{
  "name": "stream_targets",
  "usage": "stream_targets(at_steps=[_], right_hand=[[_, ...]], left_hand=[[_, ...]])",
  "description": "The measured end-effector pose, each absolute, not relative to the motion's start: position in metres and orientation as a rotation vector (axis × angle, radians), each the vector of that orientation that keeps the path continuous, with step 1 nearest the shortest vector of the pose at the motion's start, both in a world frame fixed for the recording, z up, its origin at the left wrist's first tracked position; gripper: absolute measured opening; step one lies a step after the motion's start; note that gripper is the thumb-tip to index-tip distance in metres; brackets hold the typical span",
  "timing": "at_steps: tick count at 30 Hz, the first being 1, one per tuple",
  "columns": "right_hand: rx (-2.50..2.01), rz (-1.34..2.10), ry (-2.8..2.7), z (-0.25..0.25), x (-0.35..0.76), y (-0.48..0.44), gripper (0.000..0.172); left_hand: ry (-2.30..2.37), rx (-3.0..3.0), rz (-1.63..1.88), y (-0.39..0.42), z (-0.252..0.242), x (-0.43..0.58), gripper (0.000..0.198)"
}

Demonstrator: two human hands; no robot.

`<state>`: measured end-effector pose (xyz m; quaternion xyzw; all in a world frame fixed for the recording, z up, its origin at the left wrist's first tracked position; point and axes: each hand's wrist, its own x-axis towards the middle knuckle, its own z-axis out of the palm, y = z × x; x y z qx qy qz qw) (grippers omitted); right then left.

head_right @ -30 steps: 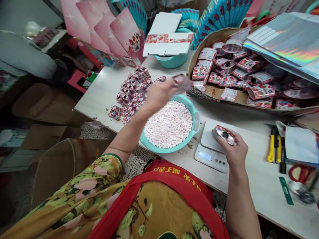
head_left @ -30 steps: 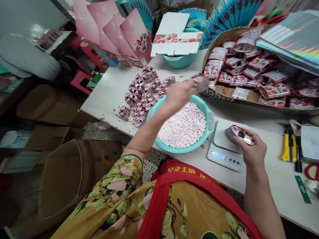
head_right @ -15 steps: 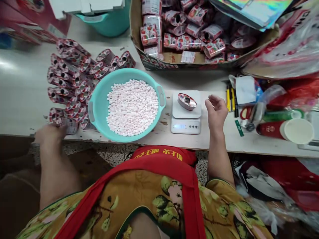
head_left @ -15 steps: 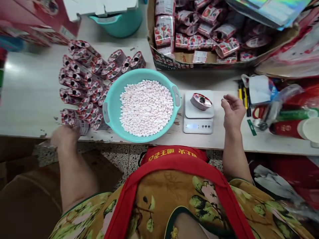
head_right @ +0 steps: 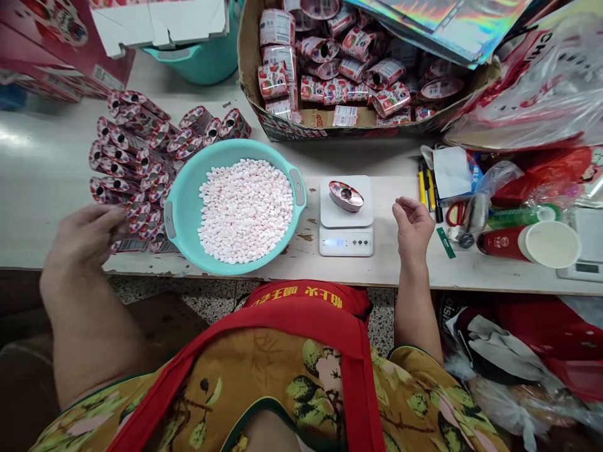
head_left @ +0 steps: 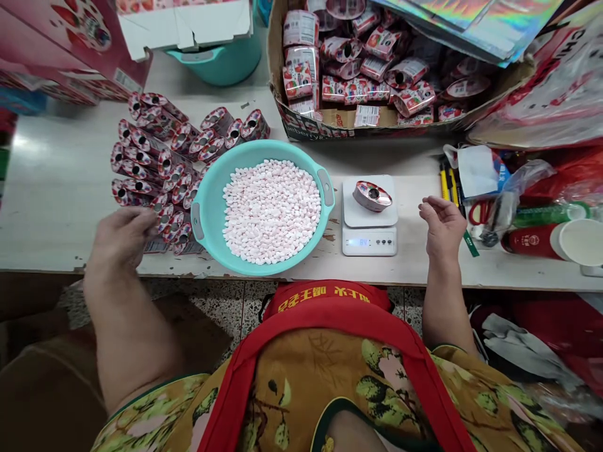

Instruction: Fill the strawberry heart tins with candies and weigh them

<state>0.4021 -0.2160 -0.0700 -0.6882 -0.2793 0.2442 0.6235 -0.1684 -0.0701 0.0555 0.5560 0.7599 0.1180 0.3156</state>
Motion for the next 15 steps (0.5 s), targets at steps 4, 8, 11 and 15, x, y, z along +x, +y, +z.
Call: stream_targets(at_steps=[4, 8, 11, 15], right_hand=[[-1.522, 0.58, -0.648, -0.064, 0.395, -0.204, 0.04], [-1.494, 0.585, -0.665, -0.059, 0.39, -0.199, 0.04], [-1.497, 0.588, -0.64, -0.059, 0.394, -0.21, 0.04], [-1.523, 0.565, -0.556, -0.064, 0.406, -0.232, 0.041]], left_hand=[[1.437, 1.912, 0.395, -0.048, 0.063, -0.046, 0.019], [0.806, 2.24, 0.127, -0.04, 0.053, 0.107, 0.016], [0.68, 2.398, -0.031, -0.045, 0.038, 0.186, 0.019], [0.595, 2.575, -0.096, -0.049, 0.021, 0.222, 0.026]])
